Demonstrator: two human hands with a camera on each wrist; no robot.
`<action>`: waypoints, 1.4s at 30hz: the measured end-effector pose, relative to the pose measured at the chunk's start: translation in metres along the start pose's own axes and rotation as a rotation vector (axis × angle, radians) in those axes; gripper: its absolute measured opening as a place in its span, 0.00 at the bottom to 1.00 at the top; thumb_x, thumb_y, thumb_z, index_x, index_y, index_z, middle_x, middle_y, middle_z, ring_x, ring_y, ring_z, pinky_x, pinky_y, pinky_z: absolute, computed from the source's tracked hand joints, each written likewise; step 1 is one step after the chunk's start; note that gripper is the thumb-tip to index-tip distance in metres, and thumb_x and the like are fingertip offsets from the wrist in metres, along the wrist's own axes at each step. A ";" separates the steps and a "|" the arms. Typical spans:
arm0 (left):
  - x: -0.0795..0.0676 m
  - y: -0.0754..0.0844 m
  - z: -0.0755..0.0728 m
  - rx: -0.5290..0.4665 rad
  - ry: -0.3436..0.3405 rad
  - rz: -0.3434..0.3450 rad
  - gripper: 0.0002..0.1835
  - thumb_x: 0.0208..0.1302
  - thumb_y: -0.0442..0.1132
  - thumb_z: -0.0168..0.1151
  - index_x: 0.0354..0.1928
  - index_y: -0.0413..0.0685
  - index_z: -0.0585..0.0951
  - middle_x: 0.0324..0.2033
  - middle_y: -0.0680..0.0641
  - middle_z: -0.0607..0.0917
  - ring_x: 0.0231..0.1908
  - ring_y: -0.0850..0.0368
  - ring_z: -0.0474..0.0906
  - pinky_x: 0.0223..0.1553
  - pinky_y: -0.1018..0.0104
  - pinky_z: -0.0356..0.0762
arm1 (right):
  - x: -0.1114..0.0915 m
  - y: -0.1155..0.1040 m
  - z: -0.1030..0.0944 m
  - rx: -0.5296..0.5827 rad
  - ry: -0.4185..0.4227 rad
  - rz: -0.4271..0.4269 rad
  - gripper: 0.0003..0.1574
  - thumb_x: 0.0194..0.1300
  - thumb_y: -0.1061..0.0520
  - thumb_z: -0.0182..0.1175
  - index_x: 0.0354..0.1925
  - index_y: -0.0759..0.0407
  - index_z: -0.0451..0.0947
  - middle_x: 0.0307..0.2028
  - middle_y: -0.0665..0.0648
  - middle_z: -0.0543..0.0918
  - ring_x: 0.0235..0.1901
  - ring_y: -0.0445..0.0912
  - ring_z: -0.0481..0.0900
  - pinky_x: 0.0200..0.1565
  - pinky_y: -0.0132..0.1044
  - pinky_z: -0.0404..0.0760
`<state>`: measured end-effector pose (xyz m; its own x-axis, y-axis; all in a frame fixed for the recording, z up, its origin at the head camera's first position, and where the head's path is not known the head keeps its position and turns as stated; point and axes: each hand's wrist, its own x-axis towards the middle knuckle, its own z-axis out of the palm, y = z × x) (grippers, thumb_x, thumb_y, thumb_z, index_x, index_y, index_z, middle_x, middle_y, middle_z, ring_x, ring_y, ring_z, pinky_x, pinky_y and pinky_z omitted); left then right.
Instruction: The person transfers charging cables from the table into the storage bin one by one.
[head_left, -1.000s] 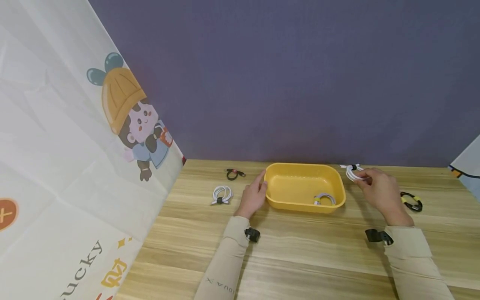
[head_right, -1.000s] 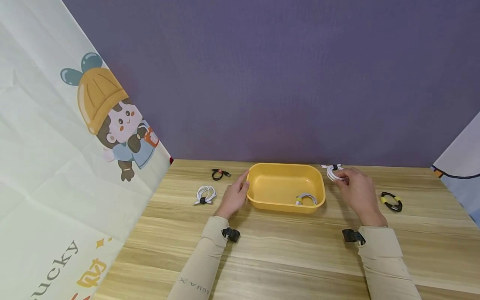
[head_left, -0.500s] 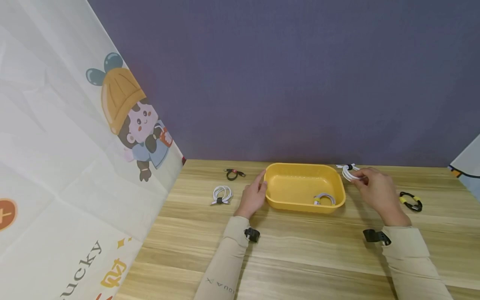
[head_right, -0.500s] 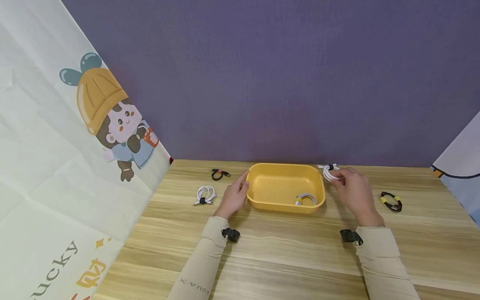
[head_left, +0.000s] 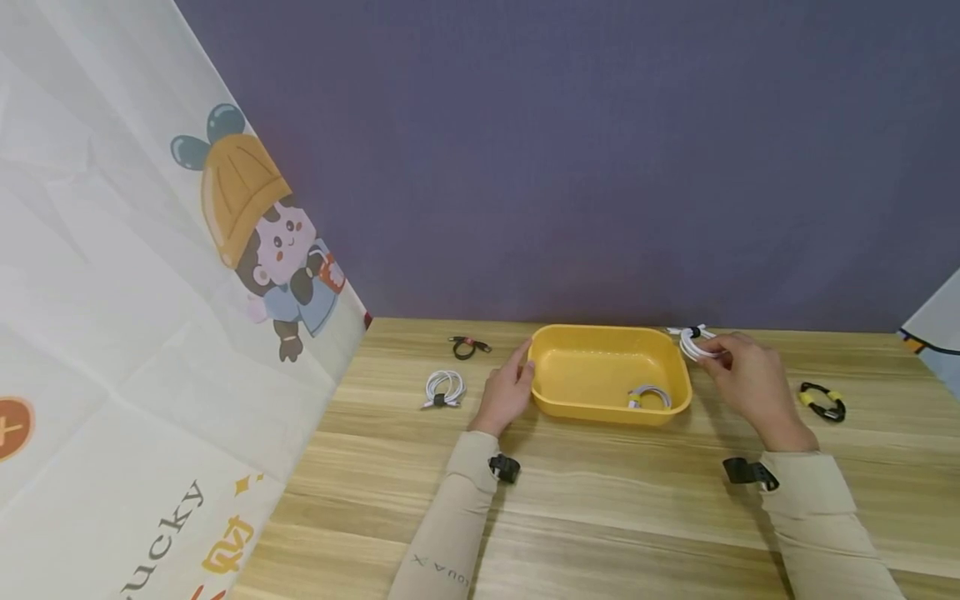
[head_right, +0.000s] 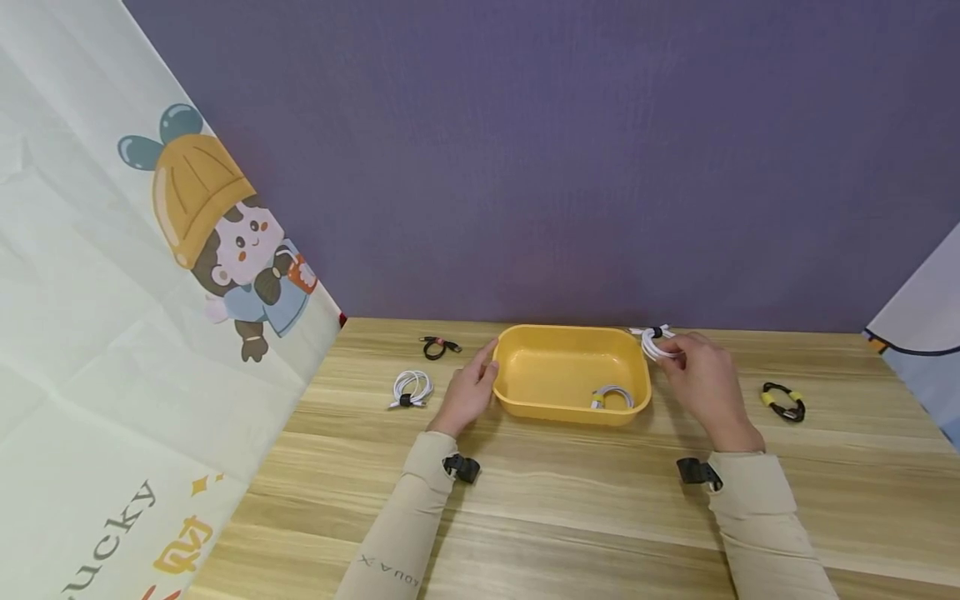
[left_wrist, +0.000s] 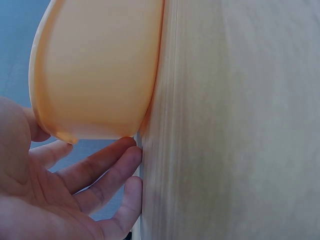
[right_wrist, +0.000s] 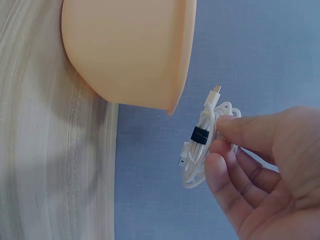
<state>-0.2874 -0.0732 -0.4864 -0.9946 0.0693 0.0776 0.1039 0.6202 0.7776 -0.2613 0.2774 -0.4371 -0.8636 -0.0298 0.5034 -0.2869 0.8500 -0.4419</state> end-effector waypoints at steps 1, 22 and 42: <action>0.000 0.000 0.000 -0.002 -0.001 0.001 0.27 0.81 0.51 0.45 0.78 0.74 0.62 0.49 0.46 0.89 0.49 0.46 0.84 0.57 0.45 0.79 | 0.000 -0.001 0.000 0.000 0.004 -0.004 0.07 0.60 0.65 0.72 0.38 0.64 0.86 0.32 0.64 0.84 0.25 0.48 0.76 0.24 0.33 0.68; -0.001 0.001 0.000 -0.003 0.000 0.003 0.27 0.81 0.50 0.45 0.78 0.73 0.62 0.49 0.45 0.89 0.46 0.47 0.85 0.54 0.47 0.80 | -0.002 -0.011 0.010 0.003 0.012 -0.068 0.08 0.57 0.67 0.74 0.37 0.65 0.86 0.31 0.62 0.85 0.26 0.49 0.77 0.26 0.34 0.71; 0.000 0.000 0.000 -0.006 0.002 -0.006 0.27 0.81 0.50 0.46 0.78 0.73 0.62 0.50 0.44 0.89 0.48 0.46 0.85 0.56 0.45 0.80 | -0.002 -0.018 0.018 0.002 -0.047 -0.081 0.07 0.60 0.65 0.72 0.38 0.65 0.86 0.31 0.60 0.84 0.28 0.50 0.79 0.29 0.37 0.75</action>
<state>-0.2872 -0.0731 -0.4860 -0.9952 0.0634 0.0741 0.0974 0.6159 0.7818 -0.2614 0.2522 -0.4435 -0.8560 -0.1227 0.5022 -0.3571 0.8428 -0.4028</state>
